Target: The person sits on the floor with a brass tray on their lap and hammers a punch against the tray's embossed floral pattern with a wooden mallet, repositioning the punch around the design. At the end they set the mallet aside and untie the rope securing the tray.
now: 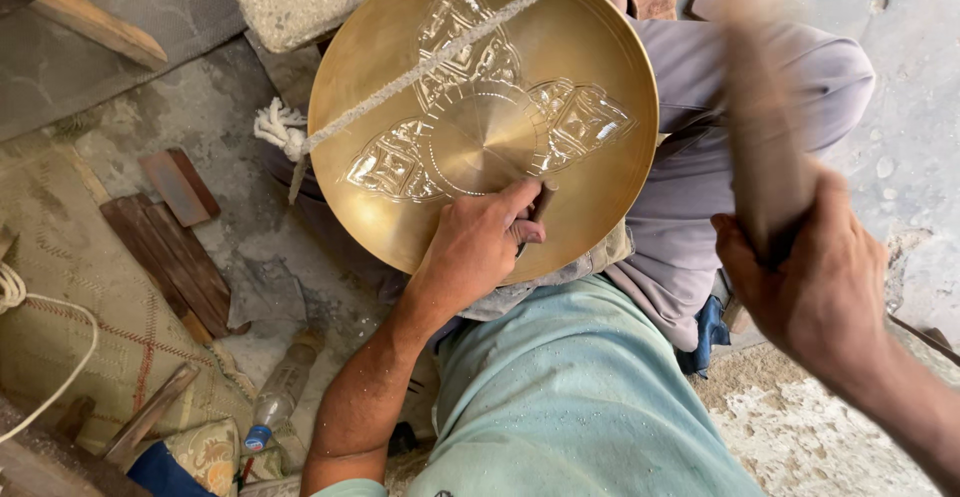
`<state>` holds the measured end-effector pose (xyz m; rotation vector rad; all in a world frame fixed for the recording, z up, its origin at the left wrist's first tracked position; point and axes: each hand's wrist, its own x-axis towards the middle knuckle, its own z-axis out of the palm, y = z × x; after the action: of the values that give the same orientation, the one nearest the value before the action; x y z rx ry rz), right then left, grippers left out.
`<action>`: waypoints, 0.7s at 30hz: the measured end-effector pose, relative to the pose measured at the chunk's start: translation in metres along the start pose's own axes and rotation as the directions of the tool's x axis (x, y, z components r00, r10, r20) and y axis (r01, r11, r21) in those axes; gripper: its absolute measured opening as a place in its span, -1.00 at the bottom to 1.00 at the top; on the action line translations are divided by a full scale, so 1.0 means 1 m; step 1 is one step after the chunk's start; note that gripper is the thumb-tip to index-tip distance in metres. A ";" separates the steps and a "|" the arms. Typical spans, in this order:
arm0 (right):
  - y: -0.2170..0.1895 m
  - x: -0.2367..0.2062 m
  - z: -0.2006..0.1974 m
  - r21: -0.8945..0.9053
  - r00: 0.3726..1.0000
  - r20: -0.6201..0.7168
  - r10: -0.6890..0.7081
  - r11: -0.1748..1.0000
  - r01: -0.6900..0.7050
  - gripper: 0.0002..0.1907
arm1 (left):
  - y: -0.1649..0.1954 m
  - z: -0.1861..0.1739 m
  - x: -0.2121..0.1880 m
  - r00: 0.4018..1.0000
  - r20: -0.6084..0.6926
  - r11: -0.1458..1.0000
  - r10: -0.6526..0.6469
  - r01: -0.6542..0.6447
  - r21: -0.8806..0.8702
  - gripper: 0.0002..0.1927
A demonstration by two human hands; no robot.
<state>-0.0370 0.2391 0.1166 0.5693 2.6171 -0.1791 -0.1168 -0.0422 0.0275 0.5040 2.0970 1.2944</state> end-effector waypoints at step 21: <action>0.009 0.001 0.002 -0.081 0.941 0.119 -0.318 0.941 0.329 -0.32 | 0.000 -0.003 -0.002 1.000 0.007 1.000 0.019 -0.019 -0.002 -0.72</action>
<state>-0.0333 0.2475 0.1135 0.0871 2.5827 -0.1733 -0.1176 -0.0454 0.0290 0.5279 2.0898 1.3042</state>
